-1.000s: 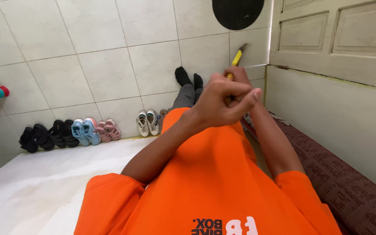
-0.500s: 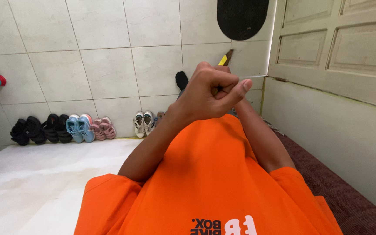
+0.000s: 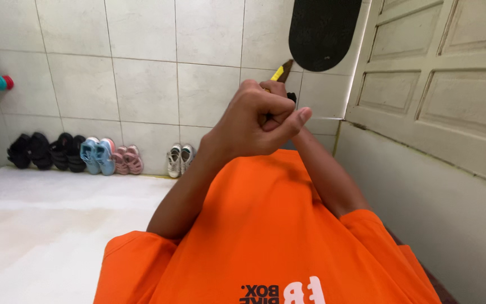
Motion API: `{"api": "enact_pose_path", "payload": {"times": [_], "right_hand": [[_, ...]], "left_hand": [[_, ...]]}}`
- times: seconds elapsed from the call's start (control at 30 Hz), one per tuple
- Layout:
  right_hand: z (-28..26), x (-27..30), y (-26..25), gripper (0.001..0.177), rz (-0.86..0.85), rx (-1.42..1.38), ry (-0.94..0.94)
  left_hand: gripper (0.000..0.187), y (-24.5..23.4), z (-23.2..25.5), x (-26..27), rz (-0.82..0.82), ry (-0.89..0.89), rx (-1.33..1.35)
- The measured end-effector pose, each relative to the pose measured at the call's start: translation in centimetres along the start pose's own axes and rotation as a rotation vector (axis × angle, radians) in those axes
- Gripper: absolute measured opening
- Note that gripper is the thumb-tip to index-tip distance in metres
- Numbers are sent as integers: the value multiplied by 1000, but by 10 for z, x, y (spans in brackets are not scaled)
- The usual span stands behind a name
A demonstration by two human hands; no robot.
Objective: The person sweeps the tiled floor using a broom, moving dirt from near the door and a rolled rug toward the center of the area.
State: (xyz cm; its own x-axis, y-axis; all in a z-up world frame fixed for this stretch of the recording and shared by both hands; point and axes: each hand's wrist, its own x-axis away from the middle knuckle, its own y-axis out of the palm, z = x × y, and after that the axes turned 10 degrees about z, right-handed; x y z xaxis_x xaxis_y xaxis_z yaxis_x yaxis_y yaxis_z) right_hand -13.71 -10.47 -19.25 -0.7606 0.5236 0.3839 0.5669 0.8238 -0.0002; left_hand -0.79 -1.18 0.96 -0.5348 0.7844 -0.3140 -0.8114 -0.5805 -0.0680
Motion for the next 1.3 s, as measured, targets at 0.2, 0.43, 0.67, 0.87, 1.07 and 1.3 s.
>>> {"api": "enact_pose_path", "payload": {"times": [0.2, 0.43, 0.67, 0.87, 1.07, 1.3], "right_hand": [[21, -20, -31, 42, -137, -354, 180], [-2, -20, -65, 47, -93, -713, 333], [-49, -23, -70, 53, 111, -1342, -25], [-97, -20, -76, 66, -8, -1674, -90], [-88, -44, -130, 26, -463, -789, 89], [-31, -62, -128, 29, -234, -22, -345]], "left_hand": [[57, 30, 4, -18, 58, -42, -14], [57, 79, 3, -48, 88, -41, -113], [58, 115, 3, -73, 63, -73, -158], [58, 133, 8, -84, 98, -60, -211], [54, 143, 9, -87, 93, -2, -254], [52, 163, 11, -84, 49, -107, -251]]}}
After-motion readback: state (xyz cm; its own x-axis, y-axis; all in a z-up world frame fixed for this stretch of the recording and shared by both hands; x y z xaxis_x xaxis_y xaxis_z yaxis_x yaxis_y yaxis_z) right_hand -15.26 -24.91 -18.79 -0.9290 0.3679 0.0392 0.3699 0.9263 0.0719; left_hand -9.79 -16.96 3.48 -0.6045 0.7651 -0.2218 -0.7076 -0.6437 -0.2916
